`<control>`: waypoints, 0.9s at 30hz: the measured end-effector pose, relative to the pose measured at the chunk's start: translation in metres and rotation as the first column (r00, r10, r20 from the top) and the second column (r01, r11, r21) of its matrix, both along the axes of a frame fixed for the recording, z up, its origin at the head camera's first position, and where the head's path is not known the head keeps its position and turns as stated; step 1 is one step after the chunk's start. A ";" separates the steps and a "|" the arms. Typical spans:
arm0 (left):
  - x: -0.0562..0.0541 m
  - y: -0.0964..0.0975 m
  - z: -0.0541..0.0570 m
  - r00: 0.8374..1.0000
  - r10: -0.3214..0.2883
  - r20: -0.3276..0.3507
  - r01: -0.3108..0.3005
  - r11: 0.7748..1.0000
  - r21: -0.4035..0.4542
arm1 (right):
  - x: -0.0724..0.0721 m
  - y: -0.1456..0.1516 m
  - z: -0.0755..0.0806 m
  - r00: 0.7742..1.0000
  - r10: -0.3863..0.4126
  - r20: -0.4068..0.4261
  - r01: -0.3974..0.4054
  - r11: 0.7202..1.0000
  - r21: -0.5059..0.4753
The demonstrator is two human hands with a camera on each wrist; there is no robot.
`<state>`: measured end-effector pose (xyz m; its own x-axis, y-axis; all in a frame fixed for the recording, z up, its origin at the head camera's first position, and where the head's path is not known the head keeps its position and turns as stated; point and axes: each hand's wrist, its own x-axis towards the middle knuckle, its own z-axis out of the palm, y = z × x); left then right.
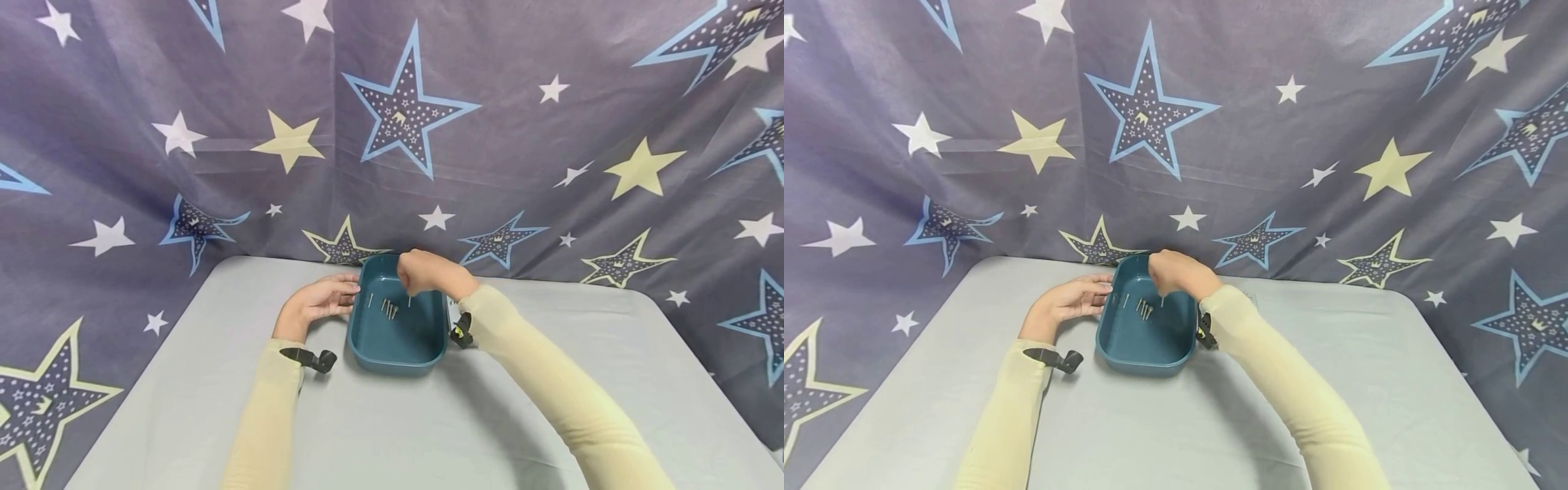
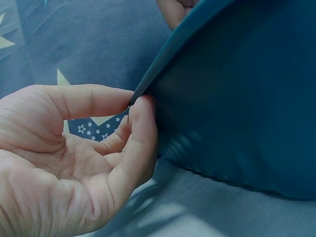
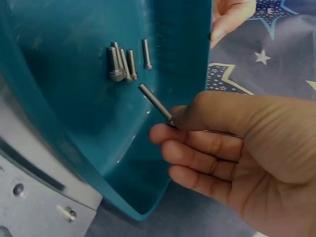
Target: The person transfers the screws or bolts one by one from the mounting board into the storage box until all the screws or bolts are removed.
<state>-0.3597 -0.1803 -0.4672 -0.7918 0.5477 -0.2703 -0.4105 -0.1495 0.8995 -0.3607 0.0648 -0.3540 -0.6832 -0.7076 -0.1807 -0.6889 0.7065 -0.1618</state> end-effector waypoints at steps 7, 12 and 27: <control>0.000 0.000 0.001 1.000 0.003 0.003 -0.003 1.000 -0.009 | -0.006 -0.008 -0.009 0.995 -0.062 0.084 0.057 0.997 0.056; -0.001 0.000 0.000 1.000 -0.005 -0.006 0.005 1.000 -0.007 | -0.008 -0.015 -0.014 0.989 -0.107 0.106 0.096 0.990 0.107; -0.001 0.000 -0.001 1.000 0.001 -0.005 -0.001 1.000 -0.016 | -0.012 -0.026 -0.031 0.977 -0.162 0.137 0.135 0.973 0.189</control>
<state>-0.3605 -0.1806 -0.4678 -0.7938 0.5424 -0.2750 -0.4055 -0.1350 0.9041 -0.3726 0.0390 -0.3850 -0.7335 -0.5471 -0.4033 -0.5512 0.8260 -0.1180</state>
